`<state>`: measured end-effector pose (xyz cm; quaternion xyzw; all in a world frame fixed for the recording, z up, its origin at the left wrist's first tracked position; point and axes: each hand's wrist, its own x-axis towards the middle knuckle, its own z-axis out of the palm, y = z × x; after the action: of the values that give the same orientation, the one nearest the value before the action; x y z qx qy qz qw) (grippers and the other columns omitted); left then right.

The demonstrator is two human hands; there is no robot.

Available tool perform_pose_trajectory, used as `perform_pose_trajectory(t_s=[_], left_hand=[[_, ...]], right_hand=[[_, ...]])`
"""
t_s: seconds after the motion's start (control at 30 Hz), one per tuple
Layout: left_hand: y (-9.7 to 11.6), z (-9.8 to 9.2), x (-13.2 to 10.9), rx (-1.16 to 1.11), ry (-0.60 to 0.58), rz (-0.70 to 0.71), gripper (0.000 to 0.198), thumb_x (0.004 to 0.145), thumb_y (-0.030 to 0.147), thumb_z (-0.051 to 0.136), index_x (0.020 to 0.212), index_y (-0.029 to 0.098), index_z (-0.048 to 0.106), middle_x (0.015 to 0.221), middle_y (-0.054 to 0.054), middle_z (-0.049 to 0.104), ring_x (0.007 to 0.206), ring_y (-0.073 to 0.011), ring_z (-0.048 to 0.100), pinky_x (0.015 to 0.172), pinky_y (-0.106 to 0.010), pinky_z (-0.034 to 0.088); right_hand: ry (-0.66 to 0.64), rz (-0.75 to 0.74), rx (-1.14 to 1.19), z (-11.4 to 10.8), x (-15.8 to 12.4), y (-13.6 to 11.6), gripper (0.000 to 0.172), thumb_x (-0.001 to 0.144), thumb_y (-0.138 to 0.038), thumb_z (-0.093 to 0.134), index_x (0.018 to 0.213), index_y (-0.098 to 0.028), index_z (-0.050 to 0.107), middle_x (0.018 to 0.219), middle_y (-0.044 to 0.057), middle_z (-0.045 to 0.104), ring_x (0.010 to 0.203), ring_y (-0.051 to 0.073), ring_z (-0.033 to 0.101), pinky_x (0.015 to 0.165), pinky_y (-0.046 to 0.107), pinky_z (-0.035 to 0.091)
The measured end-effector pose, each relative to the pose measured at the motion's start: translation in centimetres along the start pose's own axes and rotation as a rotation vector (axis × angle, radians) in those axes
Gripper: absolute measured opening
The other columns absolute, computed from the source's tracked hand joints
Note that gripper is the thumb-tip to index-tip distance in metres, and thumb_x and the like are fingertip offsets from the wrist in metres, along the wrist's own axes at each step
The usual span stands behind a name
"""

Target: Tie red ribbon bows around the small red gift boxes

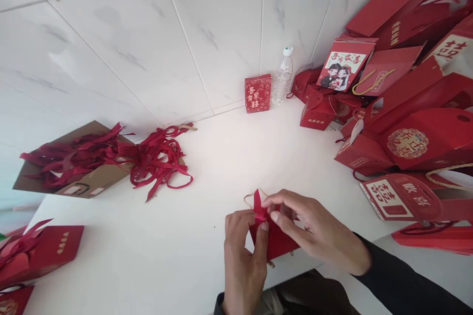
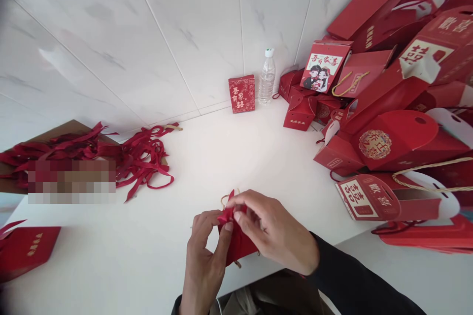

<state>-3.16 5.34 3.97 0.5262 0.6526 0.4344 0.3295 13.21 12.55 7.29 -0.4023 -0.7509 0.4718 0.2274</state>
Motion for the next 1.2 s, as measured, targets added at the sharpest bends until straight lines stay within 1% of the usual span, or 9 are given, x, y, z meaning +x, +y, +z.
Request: perform_pose_trajectory(t_s=[0.13, 0.23, 0.3, 0.4, 0.53, 0.77, 0.87, 1.0, 1.2], left_hand=[[0.1, 0.6, -0.4, -0.12, 0.133, -0.103, 0.016, 0.093, 0.038, 0.06, 0.096, 0.026, 0.071, 0.099, -0.006, 0.069, 0.097, -0.0237, 0.06, 0.079, -0.035, 0.051], [0.1, 0.9, -0.8, -0.166, 0.236, -0.088, 0.014, 0.092, 0.037, 0.064, 0.095, 0.025, 0.069, 0.102, -0.006, 0.066, 0.096, -0.0217, 0.058, 0.08, -0.032, 0.048], [0.1, 0.8, -1.0, -0.151, 0.324, -0.093, 0.023, 0.089, 0.041, 0.067, 0.105, 0.025, 0.066, 0.104, -0.006, 0.062, 0.092, -0.0201, 0.056, 0.08, -0.032, 0.046], [0.2, 0.8, -1.4, -0.079, 0.425, -0.222, 0.038, 0.088, 0.053, 0.065, 0.111, 0.023, 0.059, 0.094, -0.003, 0.056, 0.078, -0.0177, 0.05, 0.073, -0.032, 0.044], [0.3, 1.1, -2.0, -0.006, 0.319, -0.273, 0.039, 0.094, 0.06, 0.052, 0.086, 0.022, 0.055, 0.08, -0.002, 0.053, 0.074, -0.0186, 0.047, 0.064, -0.031, 0.039], [-1.7, 0.6, -2.0, 0.051, 0.142, -0.391, 0.048, 0.093, 0.068, 0.044, 0.084, 0.022, 0.054, 0.079, -0.003, 0.056, 0.068, -0.0189, 0.051, 0.061, -0.031, 0.041], [-1.8, 0.8, -1.8, -0.002, 0.202, -0.354, 0.043, 0.09, 0.065, 0.053, 0.085, 0.022, 0.059, 0.078, -0.002, 0.055, 0.071, -0.0185, 0.049, 0.063, -0.03, 0.042], [-1.0, 1.2, -1.7, -0.105, 0.312, -0.33, 0.036, 0.09, 0.058, 0.06, 0.084, 0.022, 0.063, 0.076, -0.001, 0.053, 0.071, -0.0171, 0.044, 0.063, -0.027, 0.043], [0.4, 1.5, -1.6, -0.255, 0.302, -0.257, 0.032, 0.089, 0.053, 0.064, 0.089, 0.02, 0.066, 0.085, -0.005, 0.064, 0.076, -0.017, 0.053, 0.061, -0.024, 0.049]], right_hand=[[0.021, -0.005, -0.147, -0.3, -0.1, 1.6, 0.024, 0.102, -0.027, 0.043, 0.118, -0.027, 0.059, 0.111, 0.008, 0.067, 0.092, 0.021, 0.067, 0.076, 0.035, 0.055], [0.005, 0.007, -0.262, -0.4, -0.2, 2.5, 0.019, 0.099, -0.024, 0.045, 0.106, -0.025, 0.062, 0.103, 0.007, 0.064, 0.085, 0.021, 0.066, 0.078, 0.038, 0.054], [0.027, 0.035, -0.297, -0.3, -0.3, 2.6, 0.017, 0.099, -0.025, 0.045, 0.098, -0.025, 0.062, 0.098, 0.006, 0.065, 0.08, 0.021, 0.066, 0.075, 0.038, 0.054], [0.04, 0.089, -0.273, -0.1, -0.6, 2.3, 0.016, 0.102, -0.031, 0.045, 0.098, -0.027, 0.06, 0.093, 0.002, 0.069, 0.076, 0.02, 0.065, 0.07, 0.035, 0.052], [0.106, 0.093, -0.191, 0.5, -1.0, 1.7, 0.015, 0.102, -0.034, 0.045, 0.1, -0.028, 0.059, 0.095, 0.002, 0.071, 0.076, 0.019, 0.066, 0.069, 0.033, 0.053], [0.217, 0.095, -0.069, 1.6, -1.3, 1.5, 0.01, 0.098, -0.033, 0.053, 0.097, -0.027, 0.061, 0.093, 0.001, 0.07, 0.073, 0.016, 0.064, 0.063, 0.029, 0.053], [0.251, 0.166, -0.008, 2.1, -1.3, 1.7, 0.012, 0.097, -0.037, 0.055, 0.096, -0.027, 0.061, 0.092, 0.001, 0.071, 0.069, 0.017, 0.063, 0.056, 0.029, 0.05], [0.261, 0.223, 0.068, 2.5, -1.4, 1.9, 0.017, 0.098, -0.041, 0.054, 0.106, -0.028, 0.063, 0.093, 0.002, 0.071, 0.074, 0.018, 0.064, 0.058, 0.028, 0.051], [0.236, 0.151, 0.084, 2.5, -1.5, 1.7, 0.02, 0.101, -0.036, 0.049, 0.107, -0.029, 0.066, 0.107, 0.003, 0.068, 0.084, 0.018, 0.064, 0.055, 0.025, 0.049]])
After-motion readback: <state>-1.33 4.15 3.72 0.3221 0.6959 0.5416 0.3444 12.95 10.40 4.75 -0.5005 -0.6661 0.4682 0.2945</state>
